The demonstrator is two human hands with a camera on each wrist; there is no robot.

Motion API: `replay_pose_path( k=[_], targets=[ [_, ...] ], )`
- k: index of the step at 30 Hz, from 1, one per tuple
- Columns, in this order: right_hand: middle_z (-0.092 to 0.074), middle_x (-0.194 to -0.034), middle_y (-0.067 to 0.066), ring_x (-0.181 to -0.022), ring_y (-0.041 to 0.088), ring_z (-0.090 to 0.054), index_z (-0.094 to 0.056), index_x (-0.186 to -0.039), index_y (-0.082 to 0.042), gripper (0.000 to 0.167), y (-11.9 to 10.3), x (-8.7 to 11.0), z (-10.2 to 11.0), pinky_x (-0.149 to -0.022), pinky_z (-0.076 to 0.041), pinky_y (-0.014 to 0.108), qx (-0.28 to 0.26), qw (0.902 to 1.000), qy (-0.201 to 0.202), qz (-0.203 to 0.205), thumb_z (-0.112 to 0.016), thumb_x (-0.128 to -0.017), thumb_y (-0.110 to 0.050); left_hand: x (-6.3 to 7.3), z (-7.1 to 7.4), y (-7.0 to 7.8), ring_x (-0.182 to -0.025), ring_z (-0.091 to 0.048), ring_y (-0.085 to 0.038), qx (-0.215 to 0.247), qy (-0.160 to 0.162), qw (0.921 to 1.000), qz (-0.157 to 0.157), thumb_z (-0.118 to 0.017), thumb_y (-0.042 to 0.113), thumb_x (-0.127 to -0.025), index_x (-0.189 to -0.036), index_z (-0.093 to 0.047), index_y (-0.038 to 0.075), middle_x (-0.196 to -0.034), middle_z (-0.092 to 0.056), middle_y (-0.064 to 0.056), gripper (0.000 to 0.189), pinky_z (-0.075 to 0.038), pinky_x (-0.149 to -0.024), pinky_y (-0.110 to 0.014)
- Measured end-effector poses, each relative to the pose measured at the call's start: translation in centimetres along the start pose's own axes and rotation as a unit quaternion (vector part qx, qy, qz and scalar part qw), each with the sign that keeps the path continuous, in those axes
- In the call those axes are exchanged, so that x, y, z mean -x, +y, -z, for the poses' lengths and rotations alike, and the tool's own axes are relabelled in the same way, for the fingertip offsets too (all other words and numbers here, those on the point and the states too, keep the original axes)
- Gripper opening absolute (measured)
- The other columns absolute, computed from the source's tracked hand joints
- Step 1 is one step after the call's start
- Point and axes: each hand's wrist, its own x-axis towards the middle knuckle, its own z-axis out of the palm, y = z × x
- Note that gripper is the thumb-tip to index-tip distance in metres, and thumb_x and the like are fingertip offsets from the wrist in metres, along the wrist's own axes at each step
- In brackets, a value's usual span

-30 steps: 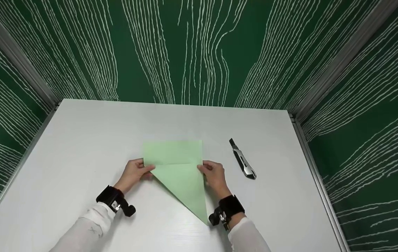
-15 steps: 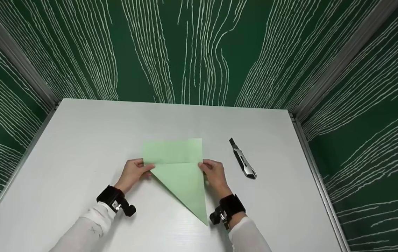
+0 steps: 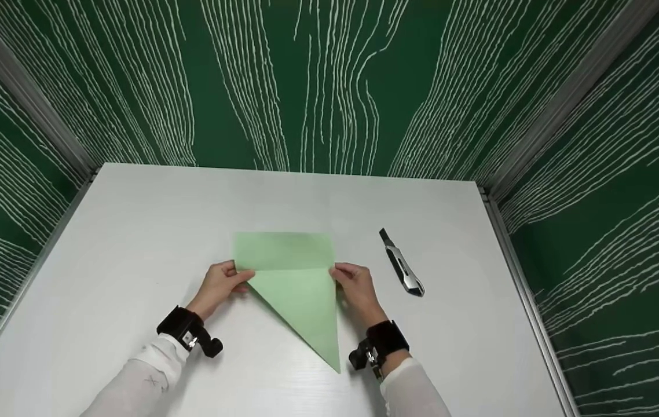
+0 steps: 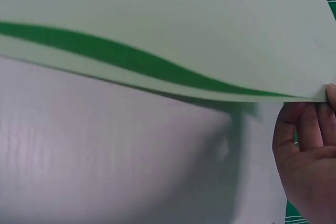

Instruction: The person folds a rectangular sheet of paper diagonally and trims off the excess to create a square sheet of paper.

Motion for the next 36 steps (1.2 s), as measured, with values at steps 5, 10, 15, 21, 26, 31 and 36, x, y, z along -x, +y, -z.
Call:
replay_pose_path(
  k=[5, 10, 15, 21, 26, 31, 36],
  targets=[
    [-0.068, -0.075, -0.008, -0.069, 0.002, -0.064, -0.07, -0.104, 0.01, 0.021, 0.01, -0.09, 0.09, -0.069, -0.057, 0.02, -0.005, 1.0, 0.005, 0.004, -0.067, -0.094, -0.008, 0.15, 0.24, 0.06, -0.059, -0.069, -0.011, -0.015, -0.03, 0.9993, -0.018, -0.07, 0.011, -0.093, -0.127, -0.061, -0.002, -0.086, -0.074, -0.007, 0.038, -0.062, -0.062, -0.031],
    [-0.075, -0.083, -0.005, -0.073, 0.004, -0.069, -0.069, -0.113, 0.012, 0.025, -0.38, 0.05, 0.25, -0.071, -0.059, 0.02, -0.032, 0.9994, 0.013, -0.005, -0.067, -0.093, -0.003, 0.41, 0.35, 0.51, -0.061, -0.069, -0.009, -0.002, -0.053, 0.9985, -0.012, -0.07, 0.011, -0.093, -0.116, -0.067, -0.006, -0.085, -0.075, -0.004, 0.028, -0.061, -0.063, -0.027],
    [-0.074, -0.08, -0.008, -0.071, 0.004, -0.071, -0.07, -0.109, 0.012, 0.021, -0.18, -0.19, 0.48, -0.07, -0.059, 0.02, -0.042, 0.9987, 0.028, 0.005, -0.067, -0.092, 0.0, 0.18, 0.74, 0.07, -0.086, -0.069, -0.003, -0.025, -0.086, 0.9948, -0.047, -0.051, -0.005, -0.097, -0.119, -0.071, 0.0, -0.11, -0.074, -0.012, 0.03, -0.061, -0.072, -0.027],
    [-0.076, -0.089, -0.009, -0.077, 0.006, -0.073, -0.071, -0.112, 0.01, 0.021, -0.16, -0.09, 0.74, -0.073, -0.06, 0.022, -0.056, 0.9981, 0.011, 0.025, -0.063, -0.093, 0.004, 0.33, 0.88, 0.33, -0.09, -0.06, 0.0, -0.065, -0.082, 0.9908, -0.085, -0.037, -0.014, -0.09, -0.114, -0.075, 0.006, -0.124, -0.071, -0.012, 0.048, -0.054, -0.071, -0.019],
    [-0.076, -0.091, -0.012, -0.083, 0.004, -0.072, -0.071, -0.112, 0.009, 0.021, -0.01, -0.14, 0.73, -0.073, -0.06, 0.021, -0.064, 0.9973, 0.009, 0.033, -0.062, -0.094, 0.005, 0.31, 0.69, 0.55, -0.085, -0.057, -0.008, -0.087, -0.05, 0.9906, -0.093, -0.04, -0.012, -0.089, -0.099, -0.076, 0.004, -0.109, -0.073, -0.01, 0.04, -0.046, -0.064, -0.017],
    [-0.076, -0.089, -0.011, -0.082, 0.005, -0.072, -0.073, -0.108, 0.008, 0.018, -0.14, -0.02, 0.56, -0.072, -0.06, 0.021, -0.074, 0.9965, 0.02, 0.032, -0.062, -0.094, 0.003, 0.3, 0.69, 0.47, -0.094, -0.06, -0.013, -0.105, -0.053, 0.9865, -0.114, -0.04, -0.011, -0.092, -0.097, -0.074, 0.005, -0.107, -0.072, -0.01, 0.038, -0.049, -0.078, -0.021],
    [-0.064, -0.067, -0.008, -0.061, 0.002, -0.06, -0.072, -0.101, 0.012, 0.016, -0.41, 0.16, 0.38, -0.057, -0.051, 0.016, -0.07, 0.9958, 0.03, 0.05, -0.059, -0.093, 0.009, 0.39, 0.99, 0.48, -0.095, -0.06, -0.009, -0.107, -0.072, 0.9852, -0.112, -0.038, -0.008, -0.095, -0.102, -0.073, 0.004, -0.113, -0.071, -0.012, 0.037, -0.046, -0.09, -0.023]
  ],
)
